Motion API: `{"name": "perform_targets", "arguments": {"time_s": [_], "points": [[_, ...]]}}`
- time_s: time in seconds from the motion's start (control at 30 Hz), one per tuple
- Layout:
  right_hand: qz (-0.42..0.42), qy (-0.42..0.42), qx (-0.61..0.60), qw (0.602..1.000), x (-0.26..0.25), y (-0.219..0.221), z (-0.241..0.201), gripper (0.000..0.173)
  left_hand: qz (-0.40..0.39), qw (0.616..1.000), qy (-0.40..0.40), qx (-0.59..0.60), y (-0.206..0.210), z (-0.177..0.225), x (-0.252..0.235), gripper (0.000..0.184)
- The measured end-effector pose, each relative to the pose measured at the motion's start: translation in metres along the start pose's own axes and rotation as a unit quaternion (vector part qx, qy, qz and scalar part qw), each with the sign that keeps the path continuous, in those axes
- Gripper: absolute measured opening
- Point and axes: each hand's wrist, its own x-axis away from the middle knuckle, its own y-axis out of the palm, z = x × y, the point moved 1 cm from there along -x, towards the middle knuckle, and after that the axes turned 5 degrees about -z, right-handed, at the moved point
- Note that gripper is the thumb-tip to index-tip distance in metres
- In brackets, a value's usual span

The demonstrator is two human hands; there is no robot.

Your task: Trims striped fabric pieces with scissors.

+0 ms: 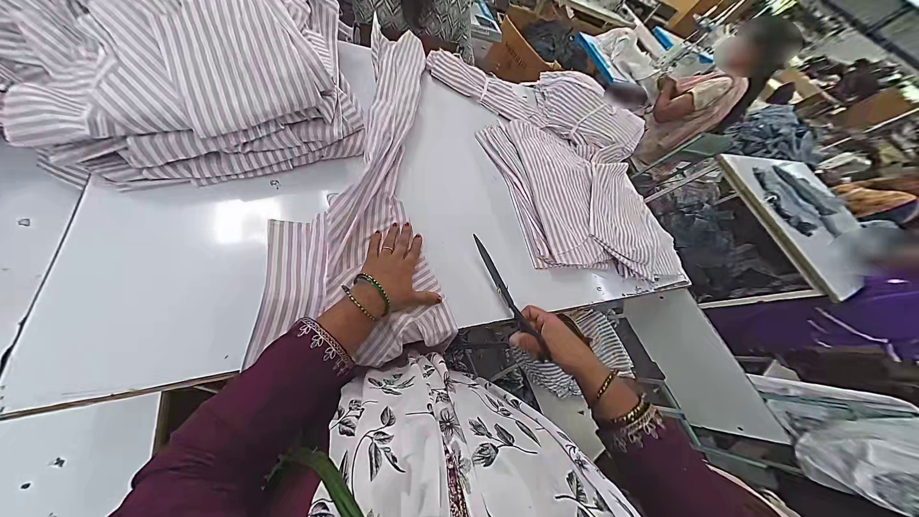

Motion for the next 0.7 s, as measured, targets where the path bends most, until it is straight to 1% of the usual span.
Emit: {"name": "perform_targets", "arguments": {"time_s": [0.03, 0.1, 0.13, 0.17, 0.23, 0.3, 0.33, 0.4, 0.53, 0.7], "points": [[-0.031, -0.005, -0.003, 1.0, 0.01, 0.011, 0.008, 0.051, 0.002, 1.0, 0.002, -0.002, 0.0, -0.002, 0.0, 0.129], [-0.104, -0.002, 0.014, 0.994, 0.029, 0.024, 0.022, 0.083, 0.018, 1.0, 0.003, 0.009, 0.002, -0.005, 0.0, 0.13], [-0.147, 0.004, 0.028, 0.989, 0.038, 0.025, 0.029, 0.094, 0.029, 0.999, 0.005, 0.015, 0.003, -0.006, 0.0, 0.131], [-0.185, 0.012, 0.042, 0.982, 0.045, 0.024, 0.034, 0.099, 0.039, 0.999, 0.005, 0.02, 0.003, -0.007, -0.001, 0.131], [-0.225, 0.025, 0.081, 0.971, 0.058, 0.02, 0.037, 0.101, 0.041, 0.999, 0.002, 0.024, 0.003, -0.007, -0.001, 0.133], [-0.237, 0.039, 0.114, 0.964, 0.064, 0.018, 0.03, 0.094, 0.035, 0.999, 0.0, 0.022, 0.001, -0.006, -0.003, 0.134], [-0.229, 0.047, 0.13, 0.964, 0.064, 0.021, 0.023, 0.09, 0.032, 0.999, 0.0, 0.02, 0.0, -0.006, -0.003, 0.134], [-0.205, 0.062, 0.154, 0.964, 0.057, 0.031, 0.009, 0.087, 0.035, 0.999, 0.003, 0.024, 0.0, -0.005, -0.003, 0.133], [-0.171, 0.073, 0.163, 0.969, 0.041, 0.05, -0.009, 0.079, 0.04, 0.999, 0.003, 0.023, 0.001, -0.006, -0.003, 0.134], [-0.147, 0.045, 0.157, 0.976, 0.037, 0.057, -0.009, 0.074, 0.044, 0.999, 0.001, 0.024, 0.003, -0.007, -0.004, 0.136]]}}
